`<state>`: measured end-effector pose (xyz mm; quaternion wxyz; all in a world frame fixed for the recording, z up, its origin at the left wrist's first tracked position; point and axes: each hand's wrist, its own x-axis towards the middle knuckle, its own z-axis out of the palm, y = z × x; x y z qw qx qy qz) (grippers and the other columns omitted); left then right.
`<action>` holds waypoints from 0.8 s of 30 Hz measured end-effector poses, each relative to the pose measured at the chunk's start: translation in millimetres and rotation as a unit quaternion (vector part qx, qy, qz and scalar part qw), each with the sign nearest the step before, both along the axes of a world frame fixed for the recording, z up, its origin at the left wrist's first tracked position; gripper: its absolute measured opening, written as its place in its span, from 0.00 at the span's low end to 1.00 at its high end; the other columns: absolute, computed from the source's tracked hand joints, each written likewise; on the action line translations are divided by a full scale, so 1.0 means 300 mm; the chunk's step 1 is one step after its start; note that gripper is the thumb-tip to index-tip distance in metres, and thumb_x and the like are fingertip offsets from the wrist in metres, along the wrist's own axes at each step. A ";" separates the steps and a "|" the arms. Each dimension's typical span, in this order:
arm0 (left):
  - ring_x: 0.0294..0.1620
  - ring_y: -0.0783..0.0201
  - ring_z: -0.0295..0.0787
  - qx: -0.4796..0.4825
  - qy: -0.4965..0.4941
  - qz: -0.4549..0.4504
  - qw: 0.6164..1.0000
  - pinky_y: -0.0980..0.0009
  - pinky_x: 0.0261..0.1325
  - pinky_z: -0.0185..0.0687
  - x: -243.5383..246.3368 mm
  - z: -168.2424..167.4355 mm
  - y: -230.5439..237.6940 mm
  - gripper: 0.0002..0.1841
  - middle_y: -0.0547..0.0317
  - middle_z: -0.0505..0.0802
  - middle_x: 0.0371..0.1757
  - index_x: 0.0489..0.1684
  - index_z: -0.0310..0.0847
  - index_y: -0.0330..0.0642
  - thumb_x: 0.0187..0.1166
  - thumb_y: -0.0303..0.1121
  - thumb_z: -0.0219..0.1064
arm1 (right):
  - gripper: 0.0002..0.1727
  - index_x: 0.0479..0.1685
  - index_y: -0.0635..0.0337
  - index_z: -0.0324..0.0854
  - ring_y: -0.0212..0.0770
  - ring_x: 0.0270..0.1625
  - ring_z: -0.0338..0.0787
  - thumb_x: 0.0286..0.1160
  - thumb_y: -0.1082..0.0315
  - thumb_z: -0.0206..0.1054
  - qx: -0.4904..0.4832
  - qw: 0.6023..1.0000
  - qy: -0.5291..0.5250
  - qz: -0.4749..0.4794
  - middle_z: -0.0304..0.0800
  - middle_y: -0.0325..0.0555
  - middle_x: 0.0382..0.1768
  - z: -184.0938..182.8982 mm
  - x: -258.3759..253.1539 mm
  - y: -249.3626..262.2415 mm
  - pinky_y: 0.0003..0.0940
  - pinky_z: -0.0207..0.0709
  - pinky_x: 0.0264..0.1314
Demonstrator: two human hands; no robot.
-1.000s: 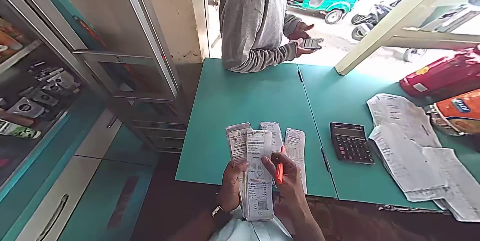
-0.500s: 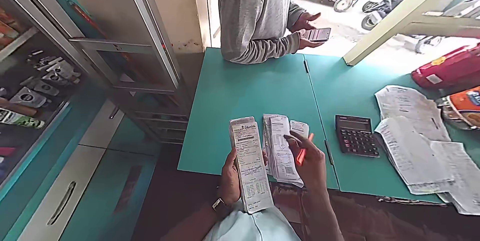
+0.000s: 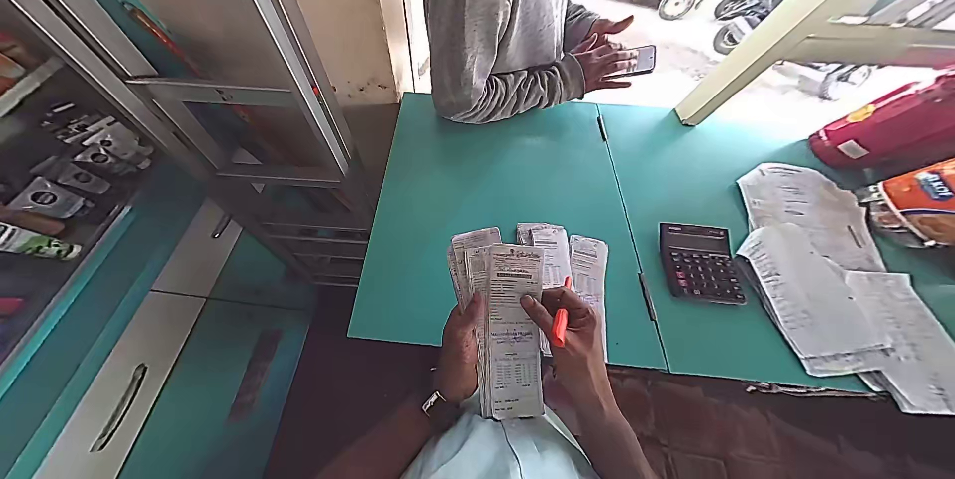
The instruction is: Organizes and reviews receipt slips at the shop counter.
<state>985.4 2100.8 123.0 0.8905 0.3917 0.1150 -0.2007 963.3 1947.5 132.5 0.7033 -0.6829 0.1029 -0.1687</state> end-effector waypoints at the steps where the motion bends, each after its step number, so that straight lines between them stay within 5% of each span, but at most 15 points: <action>1: 0.51 0.59 0.96 -0.006 0.007 0.003 1.000 0.59 0.59 0.93 0.001 0.000 0.002 0.20 0.47 0.96 0.50 0.67 0.74 0.33 0.94 0.39 0.46 | 0.03 0.35 0.57 0.87 0.28 0.29 0.86 0.70 0.69 0.75 0.036 0.999 -0.005 -0.015 0.89 0.35 0.26 0.005 -0.007 -0.007 0.23 0.83 0.35; 4: 0.58 0.52 0.94 -0.087 0.016 -0.013 0.996 0.55 0.63 0.91 0.003 -0.006 0.014 0.25 0.42 0.94 0.57 0.71 0.72 0.35 0.95 0.44 0.38 | 0.07 0.48 0.62 0.84 0.34 0.36 0.95 0.79 0.73 0.62 0.151 0.985 0.003 -0.085 0.94 0.41 0.35 0.036 -0.006 -0.063 0.32 0.93 0.41; 6: 0.61 0.52 0.93 -0.120 0.014 -0.017 0.992 0.55 0.64 0.90 0.001 -0.006 0.013 0.29 0.42 0.93 0.60 0.74 0.71 0.38 0.95 0.49 0.33 | 0.13 0.60 0.66 0.81 0.33 0.39 0.94 0.83 0.73 0.57 0.122 0.987 0.003 -0.108 0.94 0.41 0.39 0.045 0.010 -0.131 0.31 0.92 0.43; 10: 0.57 0.55 0.95 -0.106 0.021 0.009 0.994 0.57 0.61 0.92 -0.008 0.017 -0.008 0.28 0.47 0.95 0.55 0.72 0.72 0.39 0.95 0.47 0.31 | 0.22 0.71 0.66 0.80 0.30 0.44 0.94 0.80 0.66 0.66 -0.138 0.981 0.061 -0.123 0.95 0.43 0.47 -0.019 0.069 -0.246 0.27 0.89 0.49; 12: 0.55 0.56 0.95 -0.088 0.032 0.009 0.996 0.57 0.59 0.92 -0.011 0.024 -0.014 0.27 0.48 0.95 0.53 0.70 0.73 0.39 0.95 0.44 0.32 | 0.29 0.78 0.68 0.76 0.47 0.63 0.92 0.82 0.60 0.67 -0.302 0.943 0.083 -0.116 0.91 0.57 0.64 -0.036 0.076 -0.257 0.48 0.82 0.68; 13: 0.55 0.56 0.96 -0.083 0.031 0.007 0.996 0.57 0.59 0.92 -0.011 0.024 -0.013 0.26 0.47 0.95 0.53 0.70 0.73 0.38 0.94 0.43 0.33 | 0.26 0.73 0.68 0.79 0.51 0.62 0.93 0.83 0.59 0.65 -0.322 0.937 0.066 -0.116 0.91 0.59 0.63 -0.026 0.072 -0.241 0.50 0.83 0.66; 16: 0.54 0.58 0.95 -0.022 0.029 -0.004 0.999 0.58 0.59 0.92 -0.013 0.023 -0.013 0.21 0.48 0.94 0.53 0.70 0.72 0.36 0.92 0.38 0.42 | 0.19 0.56 0.65 0.87 0.34 0.42 0.96 0.86 0.60 0.58 -0.194 0.979 0.051 -0.029 0.98 0.42 0.41 0.017 0.032 -0.148 0.33 0.92 0.46; 19: 0.51 0.56 0.96 0.002 0.027 -0.003 1.000 0.57 0.57 0.93 -0.007 0.025 -0.024 0.18 0.44 0.95 0.51 0.69 0.72 0.32 0.91 0.34 0.49 | 0.13 0.47 0.60 0.88 0.26 0.31 0.90 0.77 0.60 0.70 -0.045 0.994 0.069 0.071 0.94 0.33 0.30 0.016 0.002 -0.044 0.24 0.85 0.36; 21: 0.50 0.56 0.96 0.012 0.024 0.016 1.000 0.57 0.56 0.94 -0.001 0.030 -0.026 0.16 0.44 0.95 0.49 0.67 0.73 0.31 0.92 0.33 0.50 | 0.08 0.42 0.59 0.88 0.28 0.30 0.90 0.72 0.65 0.75 0.001 0.996 0.055 0.065 0.93 0.36 0.29 -0.006 -0.003 -0.003 0.23 0.85 0.36; 24: 0.52 0.57 0.95 0.028 -0.018 0.057 0.998 0.58 0.58 0.93 0.048 0.030 0.015 0.19 0.46 0.95 0.51 0.66 0.75 0.32 0.94 0.38 0.45 | 0.08 0.48 0.64 0.85 0.35 0.37 0.92 0.77 0.69 0.69 0.086 0.995 0.042 0.034 0.93 0.43 0.35 -0.031 0.015 -0.006 0.30 0.89 0.43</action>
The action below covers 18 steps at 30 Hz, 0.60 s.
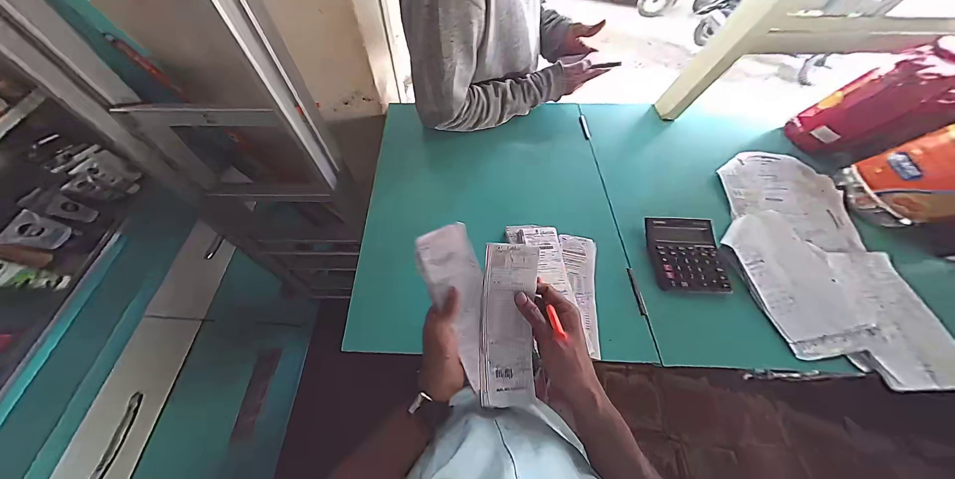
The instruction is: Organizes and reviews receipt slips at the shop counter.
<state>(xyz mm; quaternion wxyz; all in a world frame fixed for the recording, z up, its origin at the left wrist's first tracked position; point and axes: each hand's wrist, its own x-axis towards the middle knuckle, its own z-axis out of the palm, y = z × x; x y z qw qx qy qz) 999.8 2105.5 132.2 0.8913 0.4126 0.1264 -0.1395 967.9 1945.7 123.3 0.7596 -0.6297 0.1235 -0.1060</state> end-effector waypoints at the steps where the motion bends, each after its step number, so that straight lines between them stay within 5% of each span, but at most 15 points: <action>1: 0.54 0.54 0.94 -0.035 -0.037 0.002 0.999 0.57 0.59 0.92 0.034 0.001 0.034 0.23 0.43 0.94 0.53 0.66 0.75 0.31 0.95 0.40 0.41 | 0.10 0.51 0.66 0.84 0.36 0.39 0.93 0.79 0.69 0.67 0.014 1.000 0.001 -0.004 0.93 0.45 0.37 -0.006 0.013 -0.003 0.32 0.90 0.45; 7: 0.65 0.54 0.90 -0.030 -0.151 0.014 0.988 0.61 0.67 0.88 0.174 0.125 0.234 0.29 0.45 0.91 0.64 0.73 0.68 0.35 0.96 0.47 0.30 | 0.25 0.74 0.64 0.78 0.30 0.43 0.92 0.83 0.60 0.66 -0.097 0.994 0.024 0.052 0.95 0.43 0.46 -0.028 0.176 0.056 0.28 0.86 0.50; 8: 0.65 0.55 0.90 -0.021 -0.152 0.012 0.988 0.62 0.66 0.88 0.165 0.143 0.241 0.28 0.45 0.90 0.66 0.74 0.68 0.36 0.96 0.46 0.31 | 0.27 0.78 0.64 0.75 0.30 0.50 0.94 0.85 0.58 0.64 -0.132 0.990 0.012 0.050 0.96 0.43 0.52 -0.016 0.186 0.059 0.29 0.86 0.57; 11: 0.58 0.61 0.94 0.042 -0.110 0.015 0.993 0.63 0.59 0.93 0.100 0.162 0.168 0.22 0.52 0.93 0.60 0.72 0.72 0.39 0.95 0.42 0.39 | 0.27 0.76 0.70 0.75 0.39 0.51 0.96 0.87 0.58 0.62 -0.089 0.991 -0.050 0.091 0.96 0.48 0.51 0.073 0.141 0.044 0.38 0.91 0.56; 14: 0.51 0.65 0.95 0.074 -0.081 -0.041 0.993 0.63 0.58 0.93 0.023 0.139 0.022 0.17 0.56 0.95 0.49 0.65 0.76 0.37 0.92 0.38 0.49 | 0.33 0.78 0.74 0.70 0.31 0.55 0.92 0.80 0.61 0.70 -0.046 0.982 -0.081 0.166 0.93 0.46 0.57 0.148 0.055 0.041 0.31 0.87 0.61; 16: 0.53 0.66 0.93 0.087 -0.090 -0.098 0.987 0.65 0.61 0.91 0.004 0.112 -0.056 0.19 0.54 0.94 0.51 0.69 0.71 0.32 0.92 0.38 0.50 | 0.31 0.75 0.75 0.72 0.28 0.58 0.91 0.73 0.71 0.74 -0.063 0.987 -0.097 0.110 0.92 0.45 0.59 0.151 0.011 0.017 0.28 0.86 0.66; 18: 0.61 0.71 0.86 0.133 -0.141 -0.155 0.969 0.70 0.69 0.84 0.027 0.075 -0.097 0.21 0.55 0.88 0.59 0.71 0.65 0.30 0.91 0.38 0.48 | 0.28 0.71 0.74 0.75 0.29 0.53 0.93 0.70 0.75 0.73 -0.064 0.995 -0.079 0.019 0.95 0.42 0.53 0.143 -0.024 -0.043 0.29 0.89 0.61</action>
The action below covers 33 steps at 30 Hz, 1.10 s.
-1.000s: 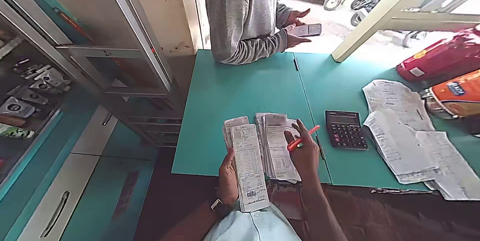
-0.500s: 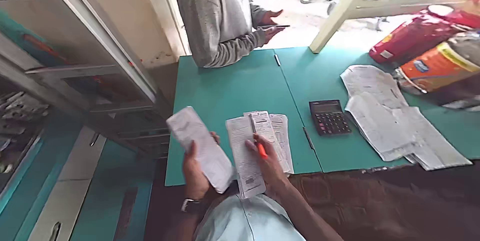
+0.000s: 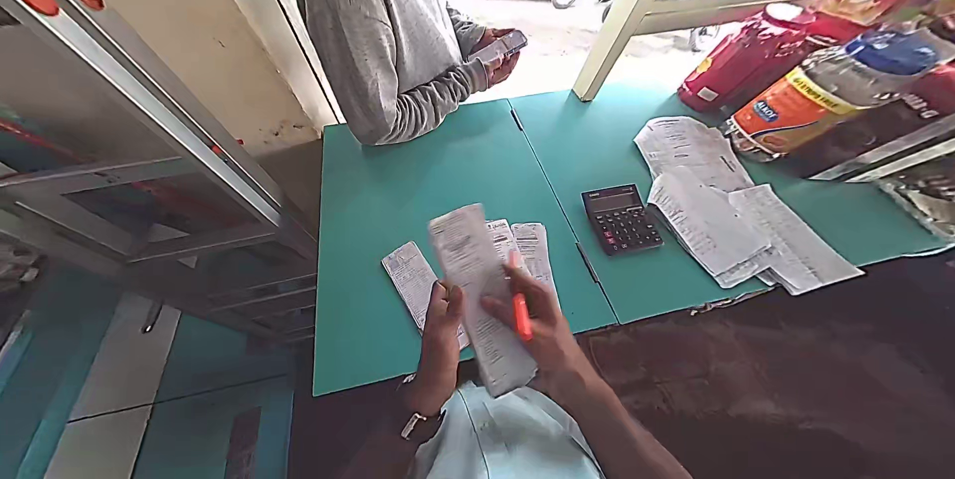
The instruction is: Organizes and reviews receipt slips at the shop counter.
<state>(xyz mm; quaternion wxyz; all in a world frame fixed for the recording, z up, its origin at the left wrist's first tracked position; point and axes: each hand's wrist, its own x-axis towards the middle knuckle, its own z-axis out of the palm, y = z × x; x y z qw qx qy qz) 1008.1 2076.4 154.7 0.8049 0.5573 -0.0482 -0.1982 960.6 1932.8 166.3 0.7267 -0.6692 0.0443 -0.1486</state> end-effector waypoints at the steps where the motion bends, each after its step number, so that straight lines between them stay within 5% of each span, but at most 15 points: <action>1: 0.65 0.70 0.82 0.032 -0.016 -0.003 0.999 0.70 0.71 0.79 0.019 -0.019 -0.016 0.21 0.53 0.85 0.62 0.71 0.66 0.29 0.90 0.37 0.49 | 0.27 0.71 0.74 0.75 0.31 0.51 0.94 0.70 0.76 0.72 0.001 0.999 0.011 -0.045 0.95 0.43 0.51 -0.009 -0.008 -0.041 0.31 0.90 0.58; 4: 0.82 0.55 0.70 0.129 0.005 -0.007 0.992 0.59 0.82 0.67 0.066 -0.064 -0.073 0.31 0.38 0.73 0.82 0.81 0.60 0.27 0.84 0.38 0.60 | 0.30 0.75 0.71 0.74 0.32 0.56 0.93 0.72 0.69 0.73 -0.124 0.982 0.079 -0.121 0.93 0.47 0.56 -0.102 0.015 -0.181 0.29 0.87 0.62; 6: 0.86 0.49 0.64 0.161 0.041 -0.032 0.986 0.53 0.85 0.64 0.089 -0.091 -0.127 0.39 0.34 0.66 0.86 0.88 0.51 0.30 0.80 0.38 0.66 | 0.37 0.85 0.62 0.69 0.47 0.68 0.87 0.74 0.59 0.72 -0.296 0.930 0.188 -0.109 0.88 0.53 0.67 -0.184 0.045 -0.239 0.45 0.78 0.74; 8: 0.85 0.48 0.65 0.173 0.067 -0.042 0.982 0.54 0.83 0.67 0.110 -0.103 -0.176 0.43 0.33 0.66 0.86 0.89 0.47 0.31 0.78 0.36 0.70 | 0.41 0.89 0.53 0.66 0.61 0.76 0.79 0.74 0.53 0.71 -0.362 0.895 0.236 -0.111 0.84 0.53 0.74 -0.251 0.065 -0.244 0.59 0.67 0.79; 14: 0.71 0.44 0.76 0.165 0.159 0.025 0.973 0.52 0.72 0.76 0.216 -0.109 -0.246 0.43 0.30 0.76 0.75 0.87 0.49 0.27 0.75 0.27 0.74 | 0.36 0.85 0.52 0.72 0.56 0.70 0.85 0.74 0.52 0.68 -0.381 0.891 0.167 -0.184 0.88 0.47 0.70 -0.338 0.036 -0.175 0.63 0.66 0.76; 17: 0.53 0.49 0.85 0.198 0.162 -0.002 0.967 0.55 0.58 0.83 0.254 -0.105 -0.258 0.26 0.34 0.87 0.56 0.68 0.73 0.23 0.75 0.27 0.74 | 0.36 0.84 0.52 0.73 0.55 0.67 0.86 0.74 0.52 0.68 -0.379 0.892 0.152 -0.195 0.90 0.47 0.67 -0.348 0.036 -0.174 0.61 0.68 0.73; 18: 0.54 0.50 0.87 0.219 0.145 -0.027 0.965 0.54 0.59 0.83 0.252 -0.101 -0.261 0.23 0.35 0.89 0.56 0.66 0.77 0.24 0.75 0.28 0.75 | 0.36 0.84 0.52 0.73 0.54 0.67 0.86 0.74 0.51 0.68 -0.375 0.894 0.150 -0.195 0.90 0.47 0.67 -0.348 0.035 -0.176 0.61 0.68 0.74; 22: 0.73 0.44 0.79 0.287 0.029 -0.070 0.955 0.47 0.74 0.77 0.203 -0.141 -0.285 0.44 0.32 0.80 0.72 0.82 0.59 0.31 0.69 0.38 0.81 | 0.37 0.83 0.52 0.74 0.54 0.65 0.87 0.72 0.49 0.67 -0.373 0.895 0.136 -0.201 0.91 0.45 0.66 -0.350 0.031 -0.175 0.61 0.69 0.72; 24: 0.70 0.46 0.82 0.306 -0.017 -0.063 0.950 0.49 0.72 0.80 0.187 -0.164 -0.301 0.48 0.33 0.82 0.70 0.84 0.54 0.33 0.68 0.41 0.83 | 0.37 0.83 0.53 0.75 0.53 0.64 0.89 0.72 0.49 0.67 -0.374 0.899 0.126 -0.190 0.92 0.44 0.64 -0.346 0.031 -0.174 0.62 0.68 0.74; 27: 0.63 0.46 0.89 0.319 -0.048 -0.029 0.946 0.49 0.67 0.84 0.193 -0.209 -0.308 0.43 0.33 0.87 0.63 0.81 0.59 0.32 0.69 0.36 0.82 | 0.36 0.83 0.55 0.75 0.48 0.68 0.88 0.73 0.51 0.68 -0.323 0.926 0.101 -0.166 0.90 0.43 0.69 -0.350 0.027 -0.189 0.61 0.66 0.76; 30: 0.53 0.51 0.93 0.215 -0.002 -0.004 0.977 0.56 0.58 0.90 0.204 -0.187 -0.274 0.37 0.34 0.89 0.56 0.76 0.61 0.29 0.69 0.25 0.79 | 0.35 0.80 0.63 0.74 0.54 0.67 0.89 0.76 0.53 0.71 -0.261 0.926 0.107 -0.249 0.88 0.54 0.68 -0.299 0.024 -0.231 0.56 0.80 0.71; 33: 0.49 0.53 0.94 0.094 0.031 -0.009 0.995 0.57 0.53 0.92 0.214 -0.114 -0.157 0.30 0.37 0.91 0.53 0.75 0.62 0.29 0.73 0.20 0.72 | 0.54 0.89 0.63 0.60 0.68 0.69 0.83 0.67 0.37 0.74 -0.336 0.871 0.255 -0.251 0.84 0.65 0.69 -0.231 0.044 -0.271 0.65 0.74 0.72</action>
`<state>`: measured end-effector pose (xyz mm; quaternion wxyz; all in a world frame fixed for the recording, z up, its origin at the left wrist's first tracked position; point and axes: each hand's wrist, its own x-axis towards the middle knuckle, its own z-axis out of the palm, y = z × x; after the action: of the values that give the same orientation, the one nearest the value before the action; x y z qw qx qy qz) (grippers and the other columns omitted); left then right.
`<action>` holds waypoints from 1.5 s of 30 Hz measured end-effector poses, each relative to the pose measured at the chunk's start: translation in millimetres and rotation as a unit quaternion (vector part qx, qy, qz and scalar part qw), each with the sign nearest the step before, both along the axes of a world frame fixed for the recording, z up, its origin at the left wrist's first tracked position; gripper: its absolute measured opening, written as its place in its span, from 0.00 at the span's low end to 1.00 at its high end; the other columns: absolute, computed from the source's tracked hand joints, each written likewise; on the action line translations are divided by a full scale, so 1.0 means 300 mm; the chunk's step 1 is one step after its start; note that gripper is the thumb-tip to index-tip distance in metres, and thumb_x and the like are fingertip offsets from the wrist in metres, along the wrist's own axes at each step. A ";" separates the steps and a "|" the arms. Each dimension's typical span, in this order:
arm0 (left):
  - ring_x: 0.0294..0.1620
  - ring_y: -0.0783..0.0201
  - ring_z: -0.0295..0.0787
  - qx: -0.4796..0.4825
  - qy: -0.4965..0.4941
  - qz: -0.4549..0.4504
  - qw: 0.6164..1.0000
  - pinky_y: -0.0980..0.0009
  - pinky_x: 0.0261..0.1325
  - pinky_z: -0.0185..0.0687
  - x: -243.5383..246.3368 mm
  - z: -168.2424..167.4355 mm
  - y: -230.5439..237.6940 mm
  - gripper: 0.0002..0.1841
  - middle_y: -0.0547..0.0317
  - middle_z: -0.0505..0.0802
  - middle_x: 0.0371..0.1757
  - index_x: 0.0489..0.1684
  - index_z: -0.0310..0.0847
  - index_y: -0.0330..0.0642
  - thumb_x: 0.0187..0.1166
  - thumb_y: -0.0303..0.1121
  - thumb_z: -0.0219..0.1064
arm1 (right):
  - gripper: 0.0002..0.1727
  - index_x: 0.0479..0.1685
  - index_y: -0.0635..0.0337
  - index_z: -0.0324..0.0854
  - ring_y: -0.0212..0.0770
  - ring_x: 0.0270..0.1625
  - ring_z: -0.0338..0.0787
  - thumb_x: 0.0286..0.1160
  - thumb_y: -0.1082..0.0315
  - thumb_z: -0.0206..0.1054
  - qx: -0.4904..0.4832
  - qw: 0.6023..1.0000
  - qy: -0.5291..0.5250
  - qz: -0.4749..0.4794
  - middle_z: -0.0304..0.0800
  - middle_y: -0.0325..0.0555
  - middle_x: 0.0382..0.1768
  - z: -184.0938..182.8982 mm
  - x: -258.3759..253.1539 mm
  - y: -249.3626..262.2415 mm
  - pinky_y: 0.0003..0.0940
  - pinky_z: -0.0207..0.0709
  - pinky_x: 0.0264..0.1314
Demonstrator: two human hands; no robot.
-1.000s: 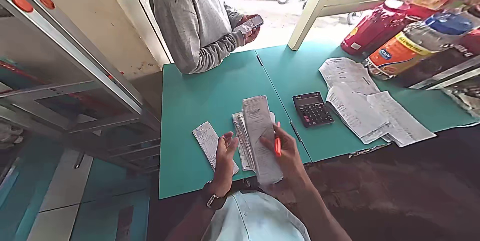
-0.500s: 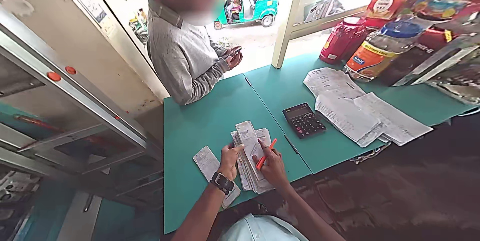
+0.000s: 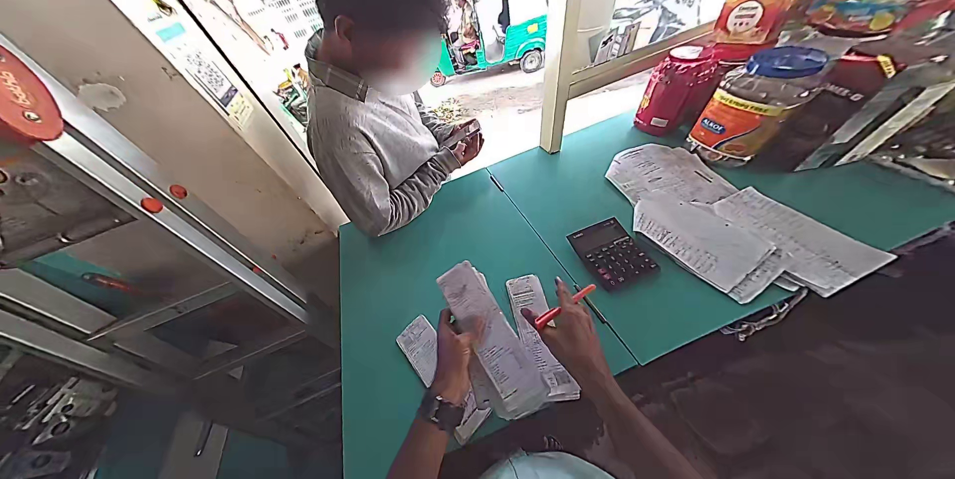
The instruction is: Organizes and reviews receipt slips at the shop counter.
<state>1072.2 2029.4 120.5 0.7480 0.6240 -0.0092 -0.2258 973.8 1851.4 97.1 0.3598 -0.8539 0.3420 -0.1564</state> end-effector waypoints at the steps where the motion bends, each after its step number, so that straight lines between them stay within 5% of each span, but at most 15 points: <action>1: 0.47 0.53 0.95 -0.054 0.012 -0.002 0.998 0.56 0.52 0.93 0.000 0.018 0.053 0.28 0.39 0.92 0.51 0.74 0.65 0.30 0.73 0.21 0.68 | 0.59 0.91 0.62 0.57 0.71 0.72 0.80 0.63 0.33 0.75 -0.017 0.998 0.057 0.009 0.82 0.68 0.70 0.006 0.015 0.005 0.67 0.72 0.72; 5: 0.45 0.59 0.97 -0.207 0.068 0.023 0.976 0.59 0.48 0.94 -0.025 0.095 0.223 0.16 0.50 0.96 0.45 0.60 0.77 0.41 0.80 0.35 0.55 | 0.61 0.94 0.60 0.51 0.70 0.83 0.69 0.61 0.37 0.77 -0.085 0.982 0.156 0.061 0.71 0.71 0.80 -0.002 0.100 0.065 0.68 0.60 0.79; 8: 0.45 0.61 0.97 -0.246 0.073 0.036 0.966 0.60 0.48 0.94 -0.059 0.096 0.290 0.14 0.54 0.97 0.43 0.51 0.83 0.45 0.75 0.39 0.59 | 0.57 0.95 0.56 0.49 0.64 0.79 0.75 0.63 0.51 0.78 -0.081 0.980 0.164 0.082 0.78 0.65 0.75 0.006 0.139 0.086 0.62 0.63 0.78; 10: 0.44 0.60 0.97 -0.267 0.078 0.035 0.960 0.59 0.48 0.94 -0.090 0.069 0.310 0.16 0.52 0.97 0.42 0.49 0.86 0.44 0.66 0.39 0.73 | 0.59 0.96 0.55 0.47 0.65 0.73 0.78 0.59 0.58 0.79 -0.054 0.980 0.172 0.085 0.80 0.65 0.70 0.024 0.158 0.085 0.60 0.69 0.72; 15: 0.46 0.62 0.98 -0.301 0.083 0.005 0.950 0.61 0.52 0.94 -0.192 0.035 0.309 0.11 0.53 0.98 0.43 0.42 0.93 0.48 0.67 0.41 0.75 | 0.74 0.96 0.57 0.41 0.68 0.77 0.74 0.41 0.49 0.88 0.025 0.966 0.238 0.096 0.72 0.70 0.76 0.052 0.216 0.033 0.61 0.71 0.73; 18: 0.50 0.61 0.97 -0.333 0.076 -0.017 0.940 0.59 0.56 0.92 -0.193 0.000 0.311 0.13 0.53 0.98 0.47 0.47 0.93 0.48 0.68 0.41 0.75 | 0.60 0.87 0.50 0.65 0.64 0.70 0.82 0.41 0.44 0.87 0.033 0.970 0.207 0.122 0.84 0.63 0.67 0.038 0.203 0.000 0.63 0.75 0.68; 21: 0.52 0.64 0.96 -0.311 0.081 -0.015 0.947 0.61 0.58 0.92 -0.172 -0.007 0.313 0.12 0.57 0.98 0.48 0.48 0.93 0.51 0.74 0.43 0.73 | 0.32 0.71 0.46 0.85 0.54 0.58 0.90 0.59 0.53 0.77 0.070 0.979 0.089 0.168 0.93 0.52 0.54 -0.003 0.149 -0.028 0.60 0.78 0.61; 26: 0.52 0.62 0.96 -0.308 0.119 0.029 0.943 0.58 0.58 0.93 -0.106 0.007 0.314 0.10 0.55 0.98 0.49 0.52 0.89 0.50 0.81 0.40 0.67 | 0.26 0.74 0.59 0.82 0.36 0.39 0.91 0.73 0.69 0.71 0.174 0.957 -0.133 0.191 0.95 0.48 0.44 -0.007 0.025 -0.060 0.35 0.85 0.47; 30: 0.53 0.62 0.96 -0.262 0.115 0.046 0.957 0.58 0.59 0.93 -0.066 0.042 0.283 0.15 0.56 0.97 0.49 0.57 0.85 0.49 0.90 0.43 0.54 | 0.31 0.79 0.62 0.76 0.32 0.40 0.93 0.71 0.73 0.72 0.318 0.864 -0.334 0.204 0.95 0.44 0.46 0.211 -0.050 -0.086 0.31 0.89 0.47; 34: 0.54 0.68 0.95 -0.231 0.104 0.026 0.967 0.61 0.58 0.93 -0.083 0.104 0.199 0.27 0.66 0.97 0.51 0.65 0.77 0.56 0.88 0.62 0.43 | 0.33 0.81 0.66 0.72 0.26 0.36 0.87 0.73 0.73 0.71 0.278 0.845 -0.346 0.298 0.93 0.40 0.41 0.381 -0.036 0.023 0.25 0.84 0.43; 37: 0.58 0.64 0.94 -0.237 0.122 -0.004 0.964 0.57 0.60 0.91 -0.108 0.095 0.147 0.45 0.62 0.96 0.55 0.74 0.71 0.53 0.73 0.80 0.40 | 0.34 0.83 0.60 0.72 0.37 0.42 0.91 0.73 0.69 0.74 0.202 0.900 -0.255 0.288 0.94 0.50 0.50 0.312 0.033 0.146 0.34 0.86 0.49; 38: 0.59 0.64 0.93 -0.225 0.118 -0.020 0.967 0.58 0.61 0.90 -0.121 0.087 0.133 0.45 0.61 0.95 0.57 0.76 0.69 0.51 0.76 0.78 0.38 | 0.36 0.85 0.57 0.70 0.43 0.53 0.92 0.75 0.63 0.74 0.159 0.927 -0.207 0.270 0.92 0.52 0.58 0.273 0.043 0.173 0.40 0.85 0.60; 40: 0.52 0.66 0.94 -0.151 0.107 -0.027 0.982 0.63 0.57 0.92 -0.146 0.064 0.114 0.26 0.59 0.95 0.50 0.66 0.74 0.43 0.93 0.53 0.42 | 0.39 0.90 0.56 0.62 0.49 0.73 0.84 0.81 0.54 0.69 0.162 0.946 -0.141 0.241 0.83 0.52 0.75 0.201 0.033 0.197 0.47 0.74 0.78; 42: 0.41 0.63 0.96 -0.079 0.131 0.007 0.988 0.63 0.49 0.94 -0.156 0.037 0.088 0.11 0.53 0.96 0.40 0.59 0.74 0.34 0.90 0.30 0.54 | 0.43 0.93 0.63 0.53 0.46 0.79 0.80 0.84 0.50 0.64 0.230 0.930 -0.135 0.251 0.74 0.56 0.82 0.128 -0.006 0.199 0.43 0.72 0.82; 45: 0.35 0.68 0.93 -0.026 0.131 0.029 0.991 0.70 0.41 0.92 -0.190 0.056 0.040 0.13 0.53 0.93 0.40 0.66 0.70 0.32 0.87 0.27 0.57 | 0.53 0.95 0.67 0.38 0.49 0.92 0.61 0.80 0.53 0.69 0.255 0.921 -0.110 0.272 0.48 0.64 0.93 0.092 -0.084 0.248 0.43 0.59 0.91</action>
<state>1015.1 2041.4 137.3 0.7649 0.5695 0.1005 -0.2837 948.6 1925.8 124.8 0.6294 -0.7708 0.0827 -0.0532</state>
